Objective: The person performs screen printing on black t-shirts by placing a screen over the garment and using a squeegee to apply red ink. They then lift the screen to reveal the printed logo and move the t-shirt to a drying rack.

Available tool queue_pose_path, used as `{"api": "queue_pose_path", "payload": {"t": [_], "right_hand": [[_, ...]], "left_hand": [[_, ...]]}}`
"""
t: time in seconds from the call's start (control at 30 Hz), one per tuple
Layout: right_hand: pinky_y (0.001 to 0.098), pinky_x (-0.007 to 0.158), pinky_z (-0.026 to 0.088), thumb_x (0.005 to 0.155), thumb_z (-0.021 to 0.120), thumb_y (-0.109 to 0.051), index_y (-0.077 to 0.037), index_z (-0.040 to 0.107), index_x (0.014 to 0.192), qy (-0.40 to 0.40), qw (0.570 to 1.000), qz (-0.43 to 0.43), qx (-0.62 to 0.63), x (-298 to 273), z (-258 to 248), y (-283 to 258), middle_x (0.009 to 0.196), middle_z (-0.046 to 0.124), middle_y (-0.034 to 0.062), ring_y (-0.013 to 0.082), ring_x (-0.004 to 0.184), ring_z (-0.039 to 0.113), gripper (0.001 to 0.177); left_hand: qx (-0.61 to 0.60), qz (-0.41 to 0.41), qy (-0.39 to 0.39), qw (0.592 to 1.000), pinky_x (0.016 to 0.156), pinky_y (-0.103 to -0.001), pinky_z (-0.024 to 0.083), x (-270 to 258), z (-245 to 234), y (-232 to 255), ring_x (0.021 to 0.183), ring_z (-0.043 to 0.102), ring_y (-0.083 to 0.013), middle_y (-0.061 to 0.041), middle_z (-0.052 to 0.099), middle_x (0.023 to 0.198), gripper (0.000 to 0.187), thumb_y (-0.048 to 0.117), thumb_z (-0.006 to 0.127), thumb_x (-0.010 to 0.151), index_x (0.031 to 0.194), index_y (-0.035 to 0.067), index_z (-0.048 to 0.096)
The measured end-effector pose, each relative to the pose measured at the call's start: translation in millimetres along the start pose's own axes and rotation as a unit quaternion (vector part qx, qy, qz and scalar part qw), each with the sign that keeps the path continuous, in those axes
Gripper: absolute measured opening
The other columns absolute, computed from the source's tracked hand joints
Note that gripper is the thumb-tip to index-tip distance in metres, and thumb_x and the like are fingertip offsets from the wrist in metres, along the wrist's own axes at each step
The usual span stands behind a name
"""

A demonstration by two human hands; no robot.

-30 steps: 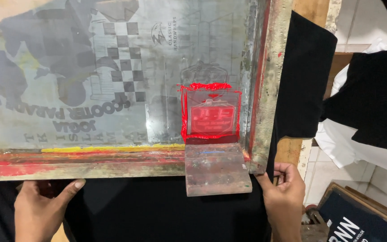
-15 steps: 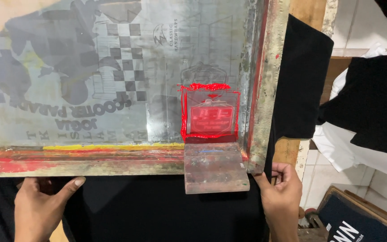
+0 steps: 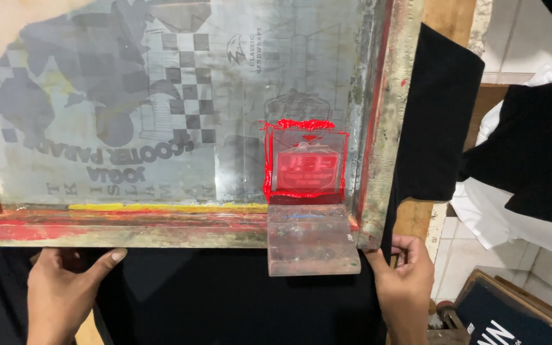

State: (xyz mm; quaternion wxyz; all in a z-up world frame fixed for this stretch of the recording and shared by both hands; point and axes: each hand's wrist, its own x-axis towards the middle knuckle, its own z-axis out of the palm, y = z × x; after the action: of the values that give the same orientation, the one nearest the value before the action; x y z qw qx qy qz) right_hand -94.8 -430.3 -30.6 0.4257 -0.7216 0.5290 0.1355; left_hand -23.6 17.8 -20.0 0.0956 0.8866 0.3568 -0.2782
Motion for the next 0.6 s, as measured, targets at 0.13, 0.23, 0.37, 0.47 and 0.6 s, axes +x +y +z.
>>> {"api": "queue_pose_path", "payload": {"t": [0.13, 0.23, 0.37, 0.47, 0.6], "right_hand": [[0.0320, 0.078, 0.046, 0.085, 0.078, -0.018, 0.000, 0.063, 0.110, -0.004, 0.998, 0.044, -0.038, -6, -1, -19, 0.097, 0.064, 0.0120, 0.0194, 0.087, 0.057, 0.035], [0.0311, 0.077, 0.047, 0.082, 0.080, -0.016, 0.000, 0.063, 0.108, -0.003, 0.999, 0.041, -0.026, -4, 0, -15, 0.095, 0.063, 0.0117, 0.0185, 0.086, 0.057, 0.035], [0.0307, 0.073, 0.046, 0.082, 0.082, -0.014, 0.002, 0.063, 0.108, 0.002, 1.000, 0.027, -0.008, -3, 3, -8, 0.091, 0.064, 0.0124, 0.0182, 0.080, 0.055, 0.036], [0.0297, 0.068, 0.043, 0.082, 0.082, -0.013, 0.002, 0.064, 0.105, 0.008, 1.000, 0.004, -0.005, 1, 2, 4, 0.090, 0.065, 0.0118, 0.0160, 0.075, 0.052, 0.033], [0.0274, 0.066, 0.041, 0.082, 0.081, -0.008, 0.003, 0.063, 0.104, 0.002, 1.000, -0.023, 0.010, 5, 2, 15, 0.085, 0.063, 0.0107, 0.0138, 0.073, 0.048, 0.031]], "left_hand": [[0.013, -0.016, -0.010, 1.000, 0.088, -0.047, 0.048, 4, 0, -3, 0.108, 0.063, -0.0379, -0.023, 0.069, 0.112, 0.081, 0.051, 0.089, 0.068, 0.114, -0.012, 0.064], [0.003, -0.014, -0.020, 1.000, 0.074, -0.044, 0.045, -2, -5, 4, 0.079, 0.060, -0.0291, -0.012, 0.064, 0.079, 0.062, 0.048, 0.091, 0.073, 0.086, -0.002, 0.057], [0.014, -0.019, -0.018, 1.000, 0.086, -0.046, 0.049, 3, -1, -3, 0.103, 0.064, -0.0376, -0.021, 0.069, 0.107, 0.081, 0.053, 0.088, 0.068, 0.111, -0.010, 0.062], [-0.002, -0.009, -0.010, 1.000, 0.082, -0.045, 0.049, 3, 1, -5, 0.096, 0.064, -0.0342, -0.018, 0.069, 0.099, 0.074, 0.051, 0.090, 0.068, 0.106, -0.007, 0.062], [-0.006, 0.001, -0.012, 1.000, 0.077, -0.044, 0.048, 1, -2, 1, 0.084, 0.065, -0.0316, -0.014, 0.068, 0.084, 0.062, 0.047, 0.090, 0.072, 0.094, -0.003, 0.060]]}}
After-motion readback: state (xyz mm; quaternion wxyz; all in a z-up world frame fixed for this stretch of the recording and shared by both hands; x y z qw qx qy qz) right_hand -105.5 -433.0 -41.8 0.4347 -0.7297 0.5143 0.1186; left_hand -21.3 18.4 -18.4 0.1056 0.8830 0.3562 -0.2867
